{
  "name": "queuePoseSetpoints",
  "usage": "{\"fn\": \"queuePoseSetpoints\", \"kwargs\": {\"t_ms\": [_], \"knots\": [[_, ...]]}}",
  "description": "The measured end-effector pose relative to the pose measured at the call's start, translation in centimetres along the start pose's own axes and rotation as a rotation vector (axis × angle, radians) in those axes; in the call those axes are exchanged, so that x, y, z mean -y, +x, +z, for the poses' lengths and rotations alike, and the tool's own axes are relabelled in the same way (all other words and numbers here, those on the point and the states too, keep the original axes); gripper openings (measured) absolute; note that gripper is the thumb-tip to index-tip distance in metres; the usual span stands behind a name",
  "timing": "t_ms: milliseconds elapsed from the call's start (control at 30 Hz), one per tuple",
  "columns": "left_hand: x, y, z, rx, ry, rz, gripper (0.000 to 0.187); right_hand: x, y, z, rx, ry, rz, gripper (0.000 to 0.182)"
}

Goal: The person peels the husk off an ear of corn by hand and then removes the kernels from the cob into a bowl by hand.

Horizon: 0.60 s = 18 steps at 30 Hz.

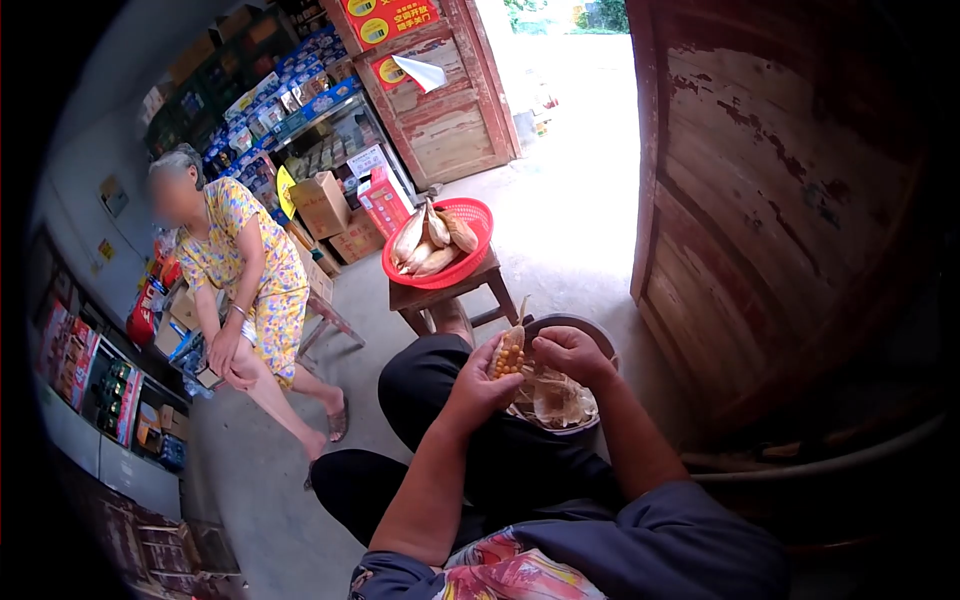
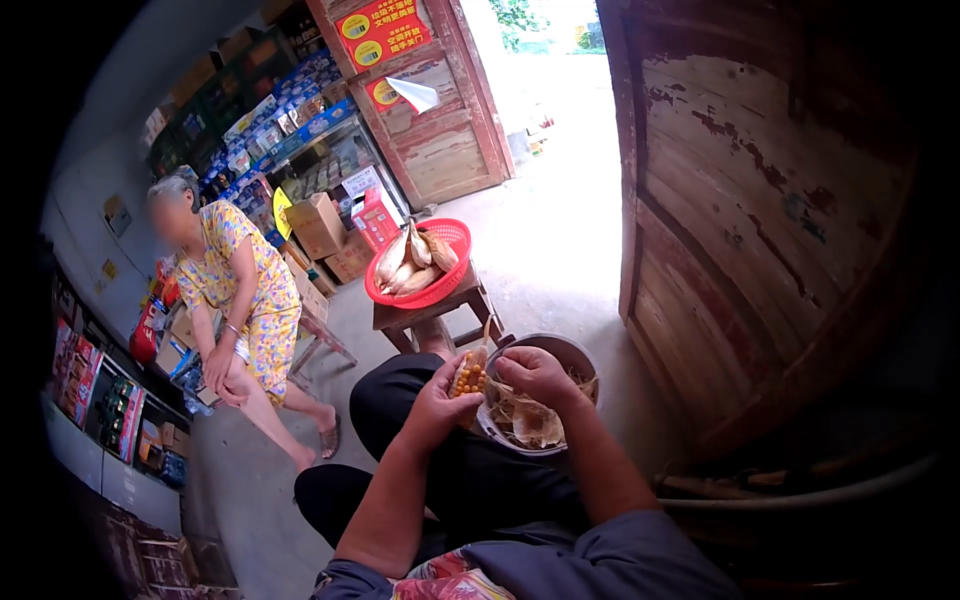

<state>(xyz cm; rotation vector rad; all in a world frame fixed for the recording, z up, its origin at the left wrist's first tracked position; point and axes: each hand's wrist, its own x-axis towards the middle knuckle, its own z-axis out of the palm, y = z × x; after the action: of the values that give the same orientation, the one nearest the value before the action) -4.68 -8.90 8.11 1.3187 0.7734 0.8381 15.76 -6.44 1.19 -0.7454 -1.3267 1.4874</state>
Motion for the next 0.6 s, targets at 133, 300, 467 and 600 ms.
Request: {"fn": "queuePoseSetpoints", "kwargs": {"t_ms": [133, 300, 467, 600], "knots": [[-0.9, -0.2, 0.2, -0.052, -0.021, -0.044, 0.068, -0.2, -0.3, -1.3, -0.264, -0.895, -0.108, 0.015], [-1.4, 0.1, -0.3, -0.032, -0.302, -0.114, 0.067, 0.8, -0.9, -0.8, -0.228, -0.797, -0.124, 0.032], [-0.2, 0.6, -1.0, 0.021, -0.319, -0.075, 0.073, 2.0, -0.3, 0.6, 0.012, -0.242, -0.039, 0.036], [-0.4, 0.1, -1.0, 0.001, -0.169, -0.093, 0.081, 2.6, -0.1, 3.3, 0.032, -0.315, -0.029, 0.026]]}}
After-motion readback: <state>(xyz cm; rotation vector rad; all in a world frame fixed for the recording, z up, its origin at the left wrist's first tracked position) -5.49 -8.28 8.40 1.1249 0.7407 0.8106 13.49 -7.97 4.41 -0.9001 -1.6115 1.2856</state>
